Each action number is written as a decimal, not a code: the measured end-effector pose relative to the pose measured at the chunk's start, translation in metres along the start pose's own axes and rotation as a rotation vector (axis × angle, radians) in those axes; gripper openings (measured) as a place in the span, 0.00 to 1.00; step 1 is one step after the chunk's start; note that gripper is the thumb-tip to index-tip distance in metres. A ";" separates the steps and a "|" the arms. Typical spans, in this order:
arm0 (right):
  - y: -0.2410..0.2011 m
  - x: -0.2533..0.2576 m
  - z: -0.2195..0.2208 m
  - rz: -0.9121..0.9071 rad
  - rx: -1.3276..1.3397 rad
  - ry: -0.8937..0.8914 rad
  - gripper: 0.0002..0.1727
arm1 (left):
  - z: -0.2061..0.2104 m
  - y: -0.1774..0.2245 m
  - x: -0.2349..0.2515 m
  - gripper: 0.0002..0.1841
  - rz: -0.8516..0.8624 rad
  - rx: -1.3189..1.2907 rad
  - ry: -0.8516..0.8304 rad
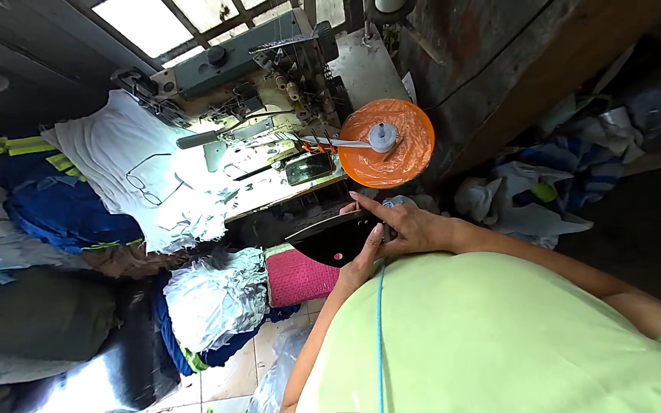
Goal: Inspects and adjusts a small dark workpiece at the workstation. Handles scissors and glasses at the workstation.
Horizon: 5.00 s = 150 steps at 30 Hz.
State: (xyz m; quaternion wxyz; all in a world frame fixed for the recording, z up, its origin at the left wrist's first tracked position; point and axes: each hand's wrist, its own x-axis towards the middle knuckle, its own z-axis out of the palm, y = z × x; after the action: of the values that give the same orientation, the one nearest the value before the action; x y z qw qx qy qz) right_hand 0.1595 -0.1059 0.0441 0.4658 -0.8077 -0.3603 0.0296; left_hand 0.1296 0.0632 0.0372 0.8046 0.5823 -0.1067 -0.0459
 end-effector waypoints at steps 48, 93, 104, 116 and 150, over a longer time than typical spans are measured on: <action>0.002 -0.001 -0.002 0.019 0.070 -0.035 0.51 | -0.003 0.002 0.001 0.19 -0.046 0.078 -0.019; -0.024 -0.001 -0.018 0.288 0.373 -0.043 0.52 | 0.002 0.010 -0.002 0.19 -0.156 -0.313 0.219; -0.021 0.001 -0.008 0.135 0.144 0.040 0.52 | -0.003 0.012 -0.012 0.15 0.081 0.070 0.138; -0.024 -0.001 -0.011 0.156 0.264 -0.013 0.52 | -0.019 0.016 -0.012 0.12 0.013 -0.198 -0.189; -0.019 -0.004 -0.002 0.112 0.068 0.026 0.57 | -0.003 0.022 -0.002 0.08 -0.004 0.091 -0.038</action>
State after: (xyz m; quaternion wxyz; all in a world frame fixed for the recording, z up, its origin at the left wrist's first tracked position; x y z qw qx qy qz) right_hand 0.1471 -0.1042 0.0586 0.4953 -0.8105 -0.3073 0.0574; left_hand 0.1271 0.0733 0.0571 0.7751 0.6175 -0.1226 -0.0537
